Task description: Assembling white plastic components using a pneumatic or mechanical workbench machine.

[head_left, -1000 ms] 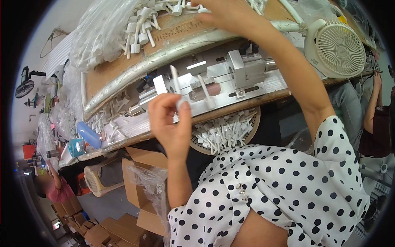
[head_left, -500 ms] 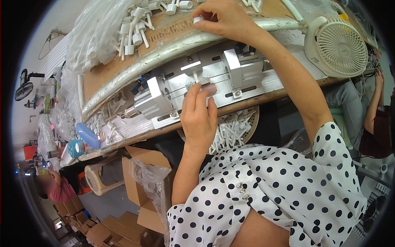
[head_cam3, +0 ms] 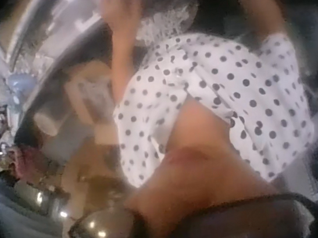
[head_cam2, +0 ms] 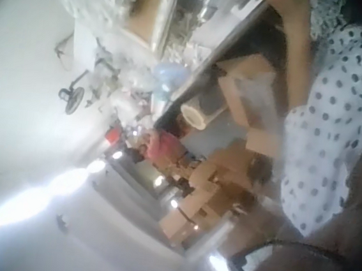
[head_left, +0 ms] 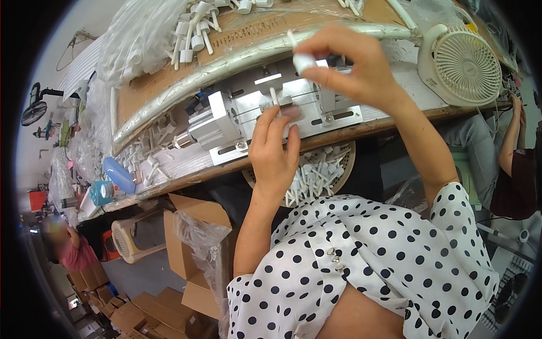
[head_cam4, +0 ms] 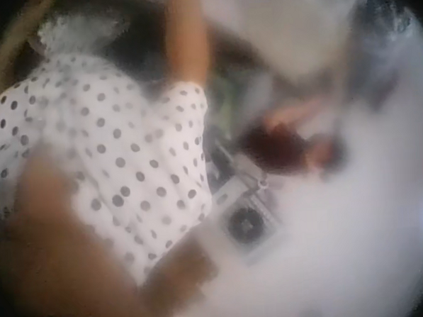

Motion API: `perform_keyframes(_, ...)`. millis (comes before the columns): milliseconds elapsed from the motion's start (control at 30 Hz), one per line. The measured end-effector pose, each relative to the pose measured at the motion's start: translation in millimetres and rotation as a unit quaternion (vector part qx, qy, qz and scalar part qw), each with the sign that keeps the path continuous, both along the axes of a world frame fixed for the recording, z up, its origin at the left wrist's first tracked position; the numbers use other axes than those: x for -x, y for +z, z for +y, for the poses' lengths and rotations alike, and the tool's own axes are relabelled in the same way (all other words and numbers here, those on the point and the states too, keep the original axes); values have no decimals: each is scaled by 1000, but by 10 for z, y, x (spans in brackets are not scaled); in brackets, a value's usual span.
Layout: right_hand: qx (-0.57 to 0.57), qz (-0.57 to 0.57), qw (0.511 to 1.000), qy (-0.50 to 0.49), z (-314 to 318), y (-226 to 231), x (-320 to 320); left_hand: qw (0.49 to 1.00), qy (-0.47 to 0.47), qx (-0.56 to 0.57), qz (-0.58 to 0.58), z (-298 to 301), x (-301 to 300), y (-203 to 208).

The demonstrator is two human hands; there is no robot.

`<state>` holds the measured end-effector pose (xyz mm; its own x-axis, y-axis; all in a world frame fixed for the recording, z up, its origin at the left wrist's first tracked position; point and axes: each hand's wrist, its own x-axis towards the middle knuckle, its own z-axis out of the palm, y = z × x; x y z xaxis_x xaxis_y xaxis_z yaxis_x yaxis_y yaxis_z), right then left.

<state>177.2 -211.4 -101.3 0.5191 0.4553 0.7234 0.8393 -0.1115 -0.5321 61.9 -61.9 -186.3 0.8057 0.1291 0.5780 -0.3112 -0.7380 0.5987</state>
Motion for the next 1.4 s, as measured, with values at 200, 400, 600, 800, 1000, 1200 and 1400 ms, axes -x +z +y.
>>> perform_keyframes(200, 123, -111, 979, 122, 137, -447, 253, 992, 23, 124, -31, 78, 257, 129)
perform_keyframes(400, 222, -182, 953, 96, 333, -538, 271, 939, -14, 343, 3, 140, 449, 161)
perform_keyframes(600, 253, -196, 945, 64, 353, -545, 297, 855, -107, 508, 12, 215, 545, 105)
perform_keyframes(800, 175, -272, 946, -9, 185, -620, 486, 915, -40, 396, 60, 285, 957, -226)
perform_keyframes(1000, 120, -182, 976, 8, 55, -773, 684, 986, 31, 46, 160, 333, 1322, -1064)
perform_keyframes(1200, 195, -66, 978, 39, -296, -1047, 972, 973, -44, -11, 226, 182, 1390, -1244)
perform_keyframes(1400, 325, 182, 927, -27, -850, -1928, 1468, 951, -121, -138, 247, 103, 1167, -1385)
